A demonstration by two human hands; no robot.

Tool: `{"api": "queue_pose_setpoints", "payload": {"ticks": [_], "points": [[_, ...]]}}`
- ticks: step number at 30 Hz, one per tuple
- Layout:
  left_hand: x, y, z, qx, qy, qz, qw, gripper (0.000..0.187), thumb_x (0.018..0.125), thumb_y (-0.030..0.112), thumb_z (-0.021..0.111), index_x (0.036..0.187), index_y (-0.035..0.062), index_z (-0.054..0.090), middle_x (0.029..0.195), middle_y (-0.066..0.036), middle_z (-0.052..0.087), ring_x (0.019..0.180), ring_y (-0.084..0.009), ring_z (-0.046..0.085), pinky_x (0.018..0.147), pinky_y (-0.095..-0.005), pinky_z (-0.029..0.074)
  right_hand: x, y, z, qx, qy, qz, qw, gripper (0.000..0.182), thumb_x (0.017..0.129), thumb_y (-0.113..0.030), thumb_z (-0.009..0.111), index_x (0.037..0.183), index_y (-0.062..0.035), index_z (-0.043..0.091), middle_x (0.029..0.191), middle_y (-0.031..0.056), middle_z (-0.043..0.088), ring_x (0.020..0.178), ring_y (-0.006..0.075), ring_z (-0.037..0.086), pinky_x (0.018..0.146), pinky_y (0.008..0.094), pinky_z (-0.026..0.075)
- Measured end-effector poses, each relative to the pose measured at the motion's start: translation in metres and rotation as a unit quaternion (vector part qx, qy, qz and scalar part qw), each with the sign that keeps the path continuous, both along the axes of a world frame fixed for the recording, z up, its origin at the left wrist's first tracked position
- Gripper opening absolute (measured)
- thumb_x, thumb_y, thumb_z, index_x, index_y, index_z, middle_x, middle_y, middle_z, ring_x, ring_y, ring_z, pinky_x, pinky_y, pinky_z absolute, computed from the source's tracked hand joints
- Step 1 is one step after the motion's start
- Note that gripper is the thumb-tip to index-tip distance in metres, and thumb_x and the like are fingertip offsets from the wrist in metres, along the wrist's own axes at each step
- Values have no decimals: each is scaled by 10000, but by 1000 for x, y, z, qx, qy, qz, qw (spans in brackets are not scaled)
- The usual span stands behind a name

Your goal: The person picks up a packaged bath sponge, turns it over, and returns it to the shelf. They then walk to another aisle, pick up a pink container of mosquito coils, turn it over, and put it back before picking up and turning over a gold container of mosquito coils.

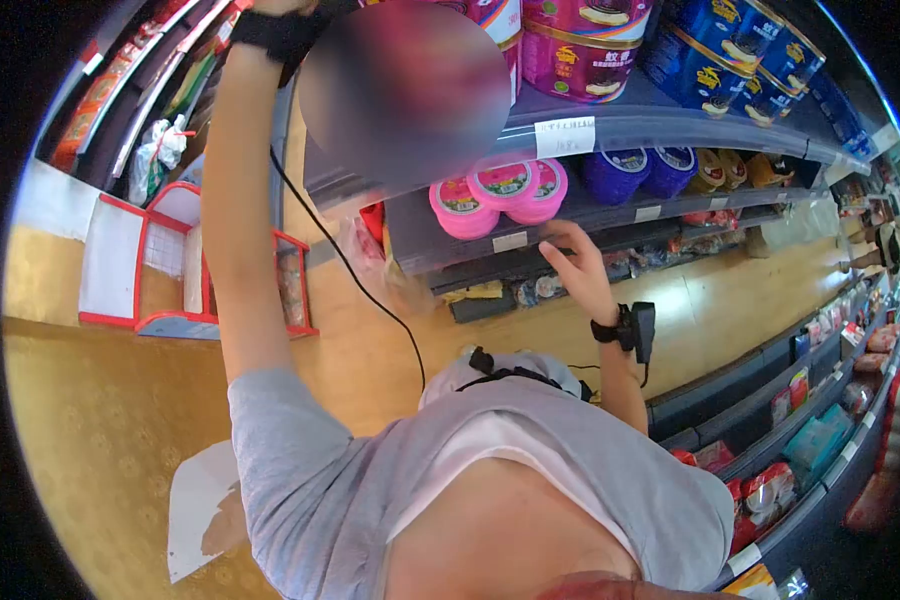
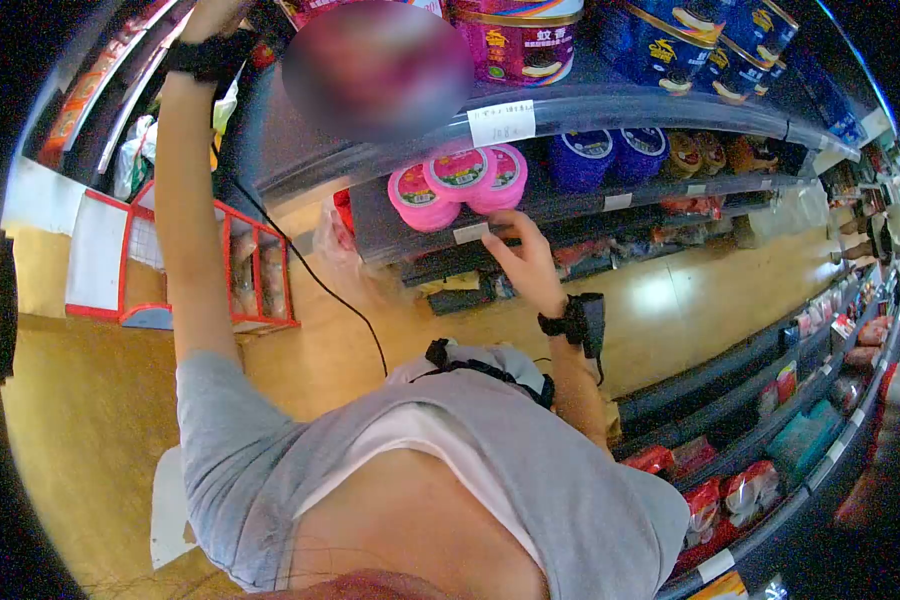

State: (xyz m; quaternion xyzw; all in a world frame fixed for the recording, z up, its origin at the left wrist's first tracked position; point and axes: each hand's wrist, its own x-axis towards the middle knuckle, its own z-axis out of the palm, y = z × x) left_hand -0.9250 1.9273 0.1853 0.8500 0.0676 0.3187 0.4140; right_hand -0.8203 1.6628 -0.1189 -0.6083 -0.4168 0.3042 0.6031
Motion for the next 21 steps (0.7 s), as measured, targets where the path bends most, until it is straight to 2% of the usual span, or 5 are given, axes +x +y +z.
{"api": "queue_pose_setpoints", "payload": {"ticks": [7, 10, 13, 15, 21], "points": [[-74, -35, -45, -26, -173, 165, 971, 386, 822, 123, 488, 1168, -19, 394, 1164, -120, 453, 1063, -189, 447, 921, -292, 344, 40, 45, -68, -8, 37, -59, 998, 339, 765, -166, 599, 1030, 1, 471, 906, 83, 541, 773, 134, 524, 665, 257, 430], [-103, -66, -71, -55, -207, 111, 971, 464, 777, 122, 525, 1181, -36, 361, 1178, -163, 416, 1078, -226, 413, 931, -358, 315, 72, 48, -72, 1, -4, -220, 975, 452, 722, -213, 647, 1047, 28, 447, 862, 111, 527, 769, 166, 507, 687, 282, 420], [-115, -117, -95, -66, -74, 246, 964, 358, 800, 102, 452, 1112, -71, 415, 1124, -149, 457, 1059, -216, 437, 903, -351, 331, 113, 44, -69, 4, -277, -333, 901, 607, 650, -291, 696, 1067, 48, 414, 960, 212, 470, 881, 331, 465, 761, 405, 388], [-113, -126, -128, -117, -101, -48, 987, 323, 806, 113, 453, 1078, -60, 446, 1086, -141, 474, 1018, -213, 466, 879, -330, 350, 138, 43, -66, -12, -338, -353, 872, 660, 627, -328, 705, 1077, 47, 402, 976, 232, 451, 888, 366, 451, 757, 422, 389], [-47, -175, -201, -248, 71, -180, 949, 289, 819, 143, 487, 1061, -14, 471, 1030, -108, 494, 988, -181, 475, 855, -295, 364, 185, 46, -71, -108, -381, -345, 851, 855, 528, -452, 731, 1126, 36, 364, 1039, 262, 405, 956, 422, 402, 766, 455, 398]]}}
